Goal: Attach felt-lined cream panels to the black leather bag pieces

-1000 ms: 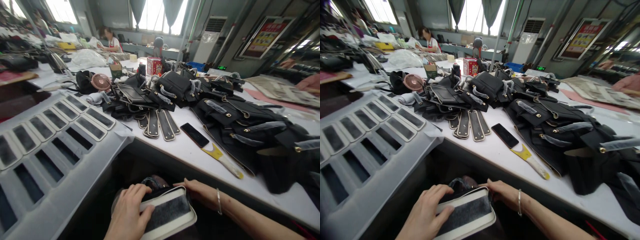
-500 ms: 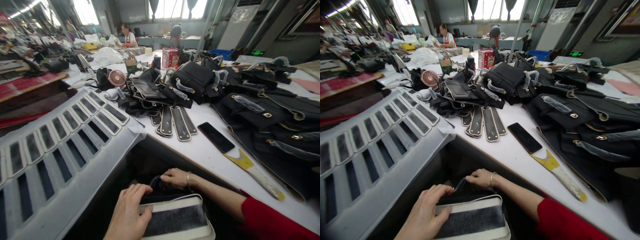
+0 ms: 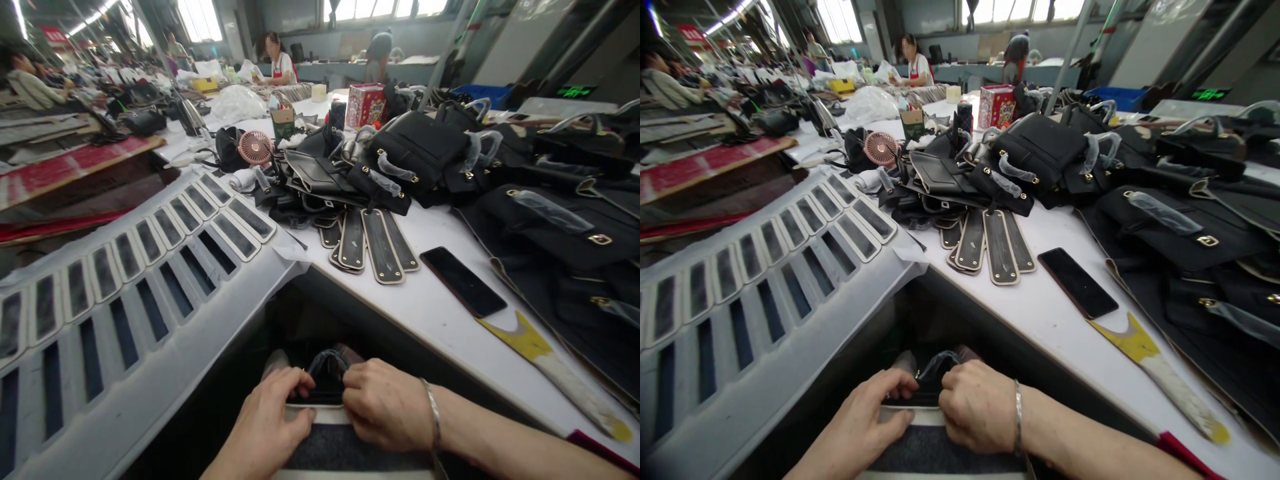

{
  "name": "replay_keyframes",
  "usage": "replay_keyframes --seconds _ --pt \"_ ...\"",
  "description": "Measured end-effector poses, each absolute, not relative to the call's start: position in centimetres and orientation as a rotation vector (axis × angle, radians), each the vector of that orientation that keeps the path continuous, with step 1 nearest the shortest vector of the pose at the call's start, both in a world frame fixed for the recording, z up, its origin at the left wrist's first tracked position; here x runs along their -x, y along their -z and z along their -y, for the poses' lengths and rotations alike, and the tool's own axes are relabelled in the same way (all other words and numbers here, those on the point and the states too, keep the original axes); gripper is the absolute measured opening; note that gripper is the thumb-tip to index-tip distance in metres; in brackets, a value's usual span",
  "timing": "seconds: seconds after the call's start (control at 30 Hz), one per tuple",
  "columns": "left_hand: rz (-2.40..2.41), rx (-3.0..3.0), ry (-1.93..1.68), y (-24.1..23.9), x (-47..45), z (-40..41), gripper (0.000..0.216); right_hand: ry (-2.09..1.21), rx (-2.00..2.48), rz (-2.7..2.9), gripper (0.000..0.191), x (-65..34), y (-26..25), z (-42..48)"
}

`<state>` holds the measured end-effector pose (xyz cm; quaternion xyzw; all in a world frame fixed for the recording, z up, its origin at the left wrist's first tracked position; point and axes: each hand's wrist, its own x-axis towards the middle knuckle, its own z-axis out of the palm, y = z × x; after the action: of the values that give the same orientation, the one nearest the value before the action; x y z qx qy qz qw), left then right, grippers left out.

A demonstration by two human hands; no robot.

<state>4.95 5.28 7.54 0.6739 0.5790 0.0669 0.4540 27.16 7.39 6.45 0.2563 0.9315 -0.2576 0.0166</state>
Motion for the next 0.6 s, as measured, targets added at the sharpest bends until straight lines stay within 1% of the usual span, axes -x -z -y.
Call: replay_keyframes --seconds 0.2,0.33,0.5,0.6 --pt "-1.394 -1.69 -0.142 -7.5 -5.0 -5.4 0.03 0.903 -0.888 -2.959 0.011 -27.3 -5.5 -7.4" --pt "-1.376 -1.717 -0.132 -7.4 -5.0 -5.4 0.029 1.006 -0.968 -2.984 0.013 -27.3 -4.8 -7.1" --pt "-1.379 -1.757 -0.117 -7.4 -4.9 -5.4 0.027 1.242 -1.218 -2.906 0.013 -26.9 -4.9 -7.3" --pt "-1.391 -1.795 -0.101 -7.6 -5.1 -5.2 0.029 1.465 -1.287 -2.754 0.023 -27.3 -5.8 -7.8"
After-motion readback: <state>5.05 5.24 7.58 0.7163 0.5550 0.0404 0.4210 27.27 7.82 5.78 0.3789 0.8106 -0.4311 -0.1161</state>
